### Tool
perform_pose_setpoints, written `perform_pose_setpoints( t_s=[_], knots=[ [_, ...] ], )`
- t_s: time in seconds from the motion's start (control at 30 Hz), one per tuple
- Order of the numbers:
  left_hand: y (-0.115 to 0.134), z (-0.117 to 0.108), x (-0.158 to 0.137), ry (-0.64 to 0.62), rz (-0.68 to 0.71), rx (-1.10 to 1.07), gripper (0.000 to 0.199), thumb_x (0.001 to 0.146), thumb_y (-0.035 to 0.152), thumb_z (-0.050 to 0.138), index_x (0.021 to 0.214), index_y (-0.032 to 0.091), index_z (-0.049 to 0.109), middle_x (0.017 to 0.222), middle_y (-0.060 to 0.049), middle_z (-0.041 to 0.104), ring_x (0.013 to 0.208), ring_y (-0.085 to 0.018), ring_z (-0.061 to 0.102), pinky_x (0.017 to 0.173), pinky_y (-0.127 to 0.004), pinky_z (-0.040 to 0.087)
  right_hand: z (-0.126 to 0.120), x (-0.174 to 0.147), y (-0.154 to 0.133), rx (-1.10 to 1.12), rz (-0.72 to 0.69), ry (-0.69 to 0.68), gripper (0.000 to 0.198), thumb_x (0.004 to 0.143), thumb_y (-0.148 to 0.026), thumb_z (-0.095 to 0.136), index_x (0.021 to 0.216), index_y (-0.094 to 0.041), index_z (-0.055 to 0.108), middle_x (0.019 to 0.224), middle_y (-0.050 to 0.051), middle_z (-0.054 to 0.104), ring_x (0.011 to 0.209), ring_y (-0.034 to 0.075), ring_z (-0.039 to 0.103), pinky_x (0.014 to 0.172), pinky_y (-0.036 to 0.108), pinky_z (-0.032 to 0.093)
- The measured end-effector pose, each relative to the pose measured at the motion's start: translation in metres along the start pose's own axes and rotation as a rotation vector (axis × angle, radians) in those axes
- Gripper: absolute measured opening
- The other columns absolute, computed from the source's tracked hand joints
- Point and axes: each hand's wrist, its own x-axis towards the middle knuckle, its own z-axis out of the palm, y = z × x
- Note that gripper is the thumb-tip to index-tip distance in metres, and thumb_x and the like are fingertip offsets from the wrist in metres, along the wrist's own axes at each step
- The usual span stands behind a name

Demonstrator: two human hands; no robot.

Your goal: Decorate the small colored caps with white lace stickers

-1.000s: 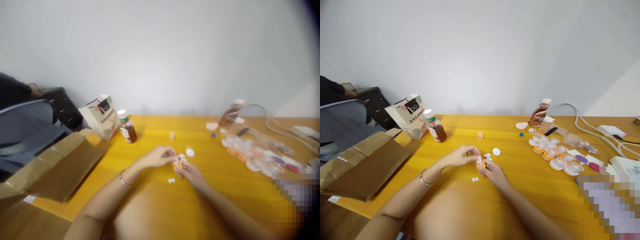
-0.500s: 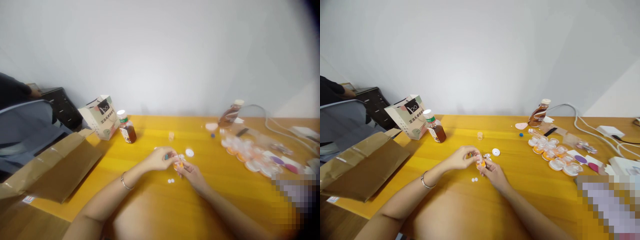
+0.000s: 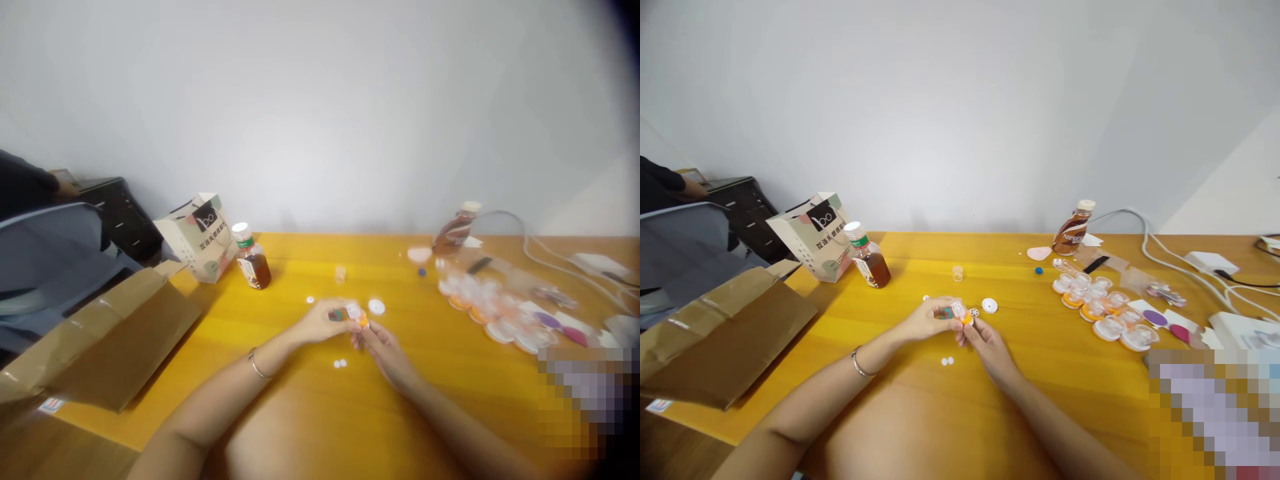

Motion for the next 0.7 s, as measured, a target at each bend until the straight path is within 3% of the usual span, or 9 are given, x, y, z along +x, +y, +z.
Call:
perform_pose_setpoints(
  t_s=[0.23,0.33,0.53,0.7],
  knots=[
    [-0.008,0.004,0.001,0.154,0.044,0.118,0.033,0.073,0.041,0.057,0.082,0.010,0.060,0.086,-0.007,0.059,0.078,-0.015,0.058,0.074,-0.025,0.043,0.002,-0.002,-0.007,0.367,0.223,-0.062,0.029,0.074,-0.049,0.055,0.077,-0.020,0.058,0.067,0.002,0.055,0.061,0.014,0.050,0.060,0.026,0.041],
    [-0.007,0.002,0.002,0.168,0.082,0.168,0.032,0.071,0.040,0.060,0.080,0.010,0.062,0.084,-0.006,0.061,0.081,-0.015,0.056,0.075,-0.025,0.043,0.001,-0.002,-0.006,0.417,0.226,-0.055,0.025,0.073,-0.045,0.058,0.080,-0.021,0.060,0.073,0.002,0.058,0.067,0.014,0.052,0.067,0.026,0.042],
    [-0.006,0.007,0.001,0.268,0.099,0.218,0.026,0.071,0.037,0.060,0.073,0.011,0.064,0.075,-0.006,0.062,0.071,-0.014,0.057,0.072,-0.024,0.044,0.001,-0.001,0.000,0.198,0.036,0.054,0.024,0.070,-0.041,0.063,0.076,-0.018,0.062,0.071,0.003,0.058,0.068,0.014,0.051,0.067,0.027,0.041],
    [-0.013,0.008,0.001,0.393,0.086,0.340,0.023,0.068,0.035,0.064,0.073,0.013,0.067,0.079,-0.006,0.063,0.080,-0.016,0.057,0.077,-0.026,0.042,0.001,0.000,0.001,-0.088,-0.068,0.148,0.026,0.071,-0.043,0.061,0.073,-0.017,0.062,0.069,0.003,0.059,0.069,0.016,0.052,0.069,0.029,0.042]
  ],
)
